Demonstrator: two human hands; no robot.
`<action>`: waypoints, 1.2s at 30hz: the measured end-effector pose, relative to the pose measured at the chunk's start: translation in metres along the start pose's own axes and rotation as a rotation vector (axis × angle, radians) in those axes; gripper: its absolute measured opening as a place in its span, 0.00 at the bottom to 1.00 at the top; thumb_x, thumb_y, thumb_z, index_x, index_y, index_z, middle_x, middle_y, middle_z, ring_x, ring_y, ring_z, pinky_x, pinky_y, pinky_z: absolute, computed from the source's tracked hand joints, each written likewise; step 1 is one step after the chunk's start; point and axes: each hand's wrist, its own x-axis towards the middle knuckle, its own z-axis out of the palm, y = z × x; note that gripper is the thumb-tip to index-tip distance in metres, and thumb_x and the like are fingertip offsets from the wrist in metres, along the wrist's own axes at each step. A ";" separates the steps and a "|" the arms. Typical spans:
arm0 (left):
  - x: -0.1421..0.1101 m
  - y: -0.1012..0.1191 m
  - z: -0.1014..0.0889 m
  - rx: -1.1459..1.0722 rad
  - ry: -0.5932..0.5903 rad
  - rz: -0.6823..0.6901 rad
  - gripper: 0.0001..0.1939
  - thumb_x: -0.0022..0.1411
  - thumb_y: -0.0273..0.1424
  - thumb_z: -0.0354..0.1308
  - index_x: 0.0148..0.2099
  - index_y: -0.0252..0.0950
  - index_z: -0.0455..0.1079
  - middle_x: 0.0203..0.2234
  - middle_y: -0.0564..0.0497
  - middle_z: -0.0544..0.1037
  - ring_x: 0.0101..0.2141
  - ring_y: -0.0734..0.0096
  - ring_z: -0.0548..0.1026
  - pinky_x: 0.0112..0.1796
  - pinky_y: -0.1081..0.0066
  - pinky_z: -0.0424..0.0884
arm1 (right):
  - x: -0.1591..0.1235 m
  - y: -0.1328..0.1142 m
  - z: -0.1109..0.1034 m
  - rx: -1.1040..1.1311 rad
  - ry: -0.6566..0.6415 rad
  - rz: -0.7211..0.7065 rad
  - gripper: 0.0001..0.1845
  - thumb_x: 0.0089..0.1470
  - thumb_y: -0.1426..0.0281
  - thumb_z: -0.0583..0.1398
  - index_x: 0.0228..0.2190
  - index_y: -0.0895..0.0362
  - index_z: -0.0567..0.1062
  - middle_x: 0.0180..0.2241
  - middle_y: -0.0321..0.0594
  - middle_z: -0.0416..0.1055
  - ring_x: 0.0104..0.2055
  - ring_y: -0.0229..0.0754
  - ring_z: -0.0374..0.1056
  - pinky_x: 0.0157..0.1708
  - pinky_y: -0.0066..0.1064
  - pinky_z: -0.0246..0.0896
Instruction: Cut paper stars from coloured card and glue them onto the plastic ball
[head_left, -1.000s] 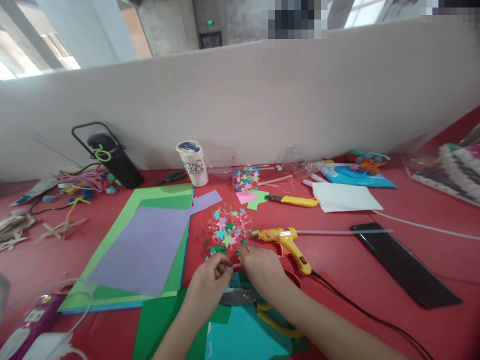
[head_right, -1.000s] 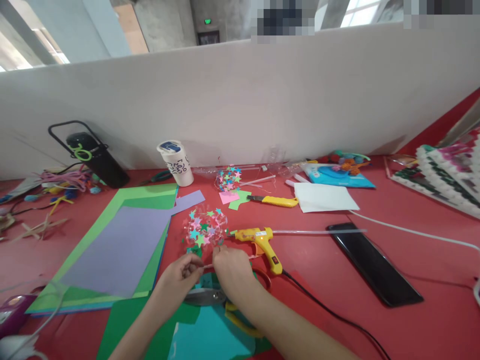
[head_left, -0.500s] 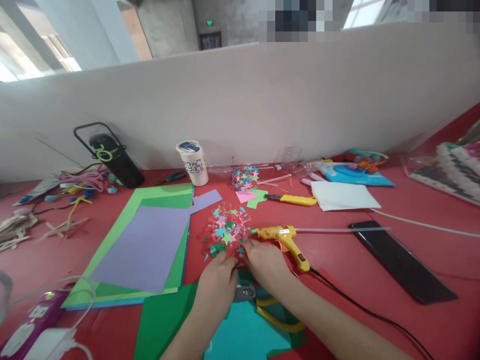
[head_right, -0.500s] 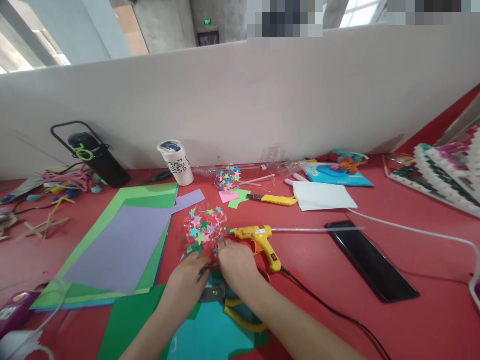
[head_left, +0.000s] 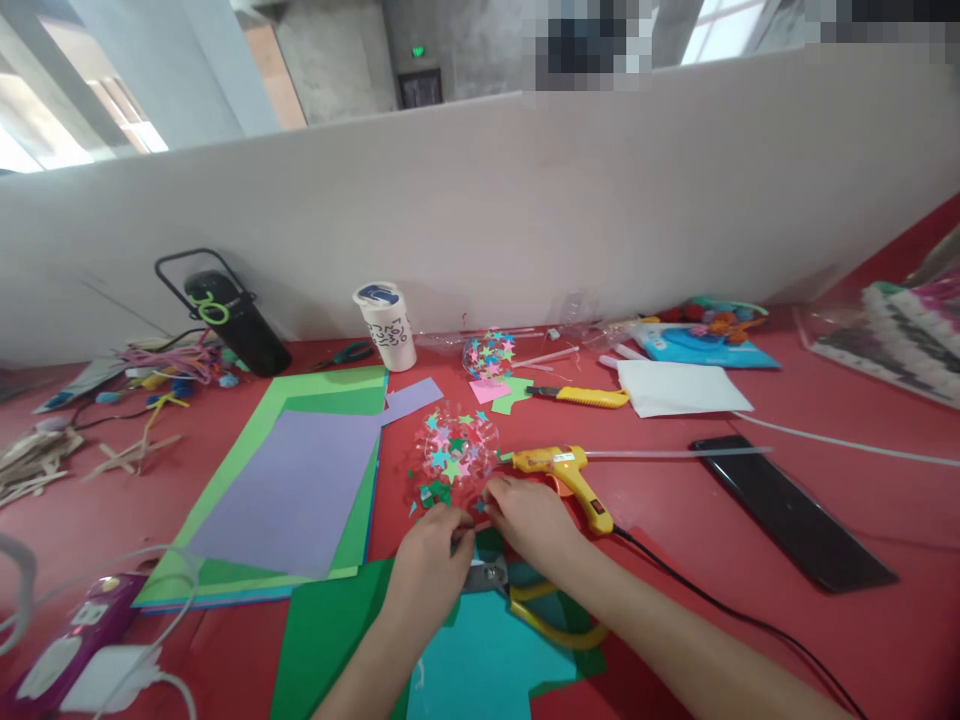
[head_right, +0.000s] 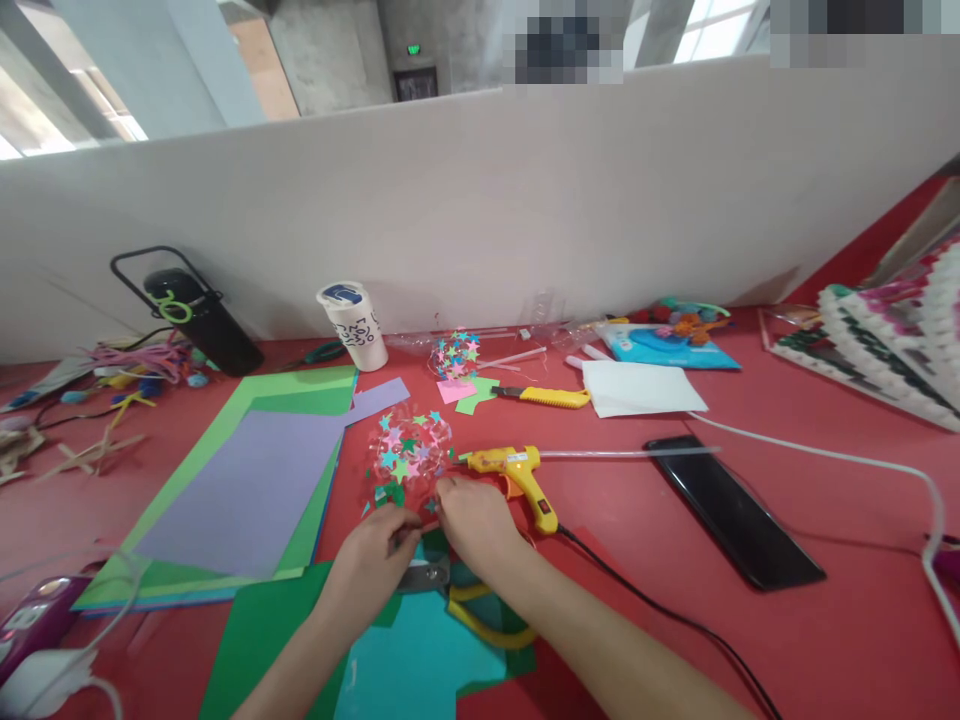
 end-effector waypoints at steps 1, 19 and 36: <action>0.000 0.000 0.001 -0.026 0.007 -0.010 0.08 0.55 0.25 0.49 0.32 0.37 0.70 0.29 0.48 0.72 0.33 0.64 0.69 0.36 0.67 0.60 | 0.001 0.002 0.000 0.033 0.006 0.004 0.14 0.60 0.67 0.58 0.47 0.59 0.70 0.46 0.43 0.70 0.43 0.45 0.70 0.41 0.43 0.68; -0.006 0.021 0.010 -0.647 -0.040 -0.203 0.16 0.55 0.43 0.53 0.31 0.34 0.70 0.17 0.55 0.68 0.19 0.75 0.66 0.22 0.75 0.62 | -0.038 0.005 -0.009 0.057 0.326 -0.294 0.08 0.56 0.78 0.54 0.29 0.61 0.73 0.28 0.43 0.73 0.27 0.42 0.66 0.23 0.32 0.43; -0.007 0.025 0.012 -0.715 -0.025 -0.296 0.14 0.50 0.41 0.57 0.25 0.34 0.71 0.15 0.51 0.74 0.16 0.76 0.69 0.21 0.75 0.63 | -0.032 0.078 -0.024 0.057 0.387 0.233 0.09 0.57 0.68 0.57 0.30 0.62 0.71 0.30 0.50 0.73 0.32 0.52 0.71 0.24 0.31 0.49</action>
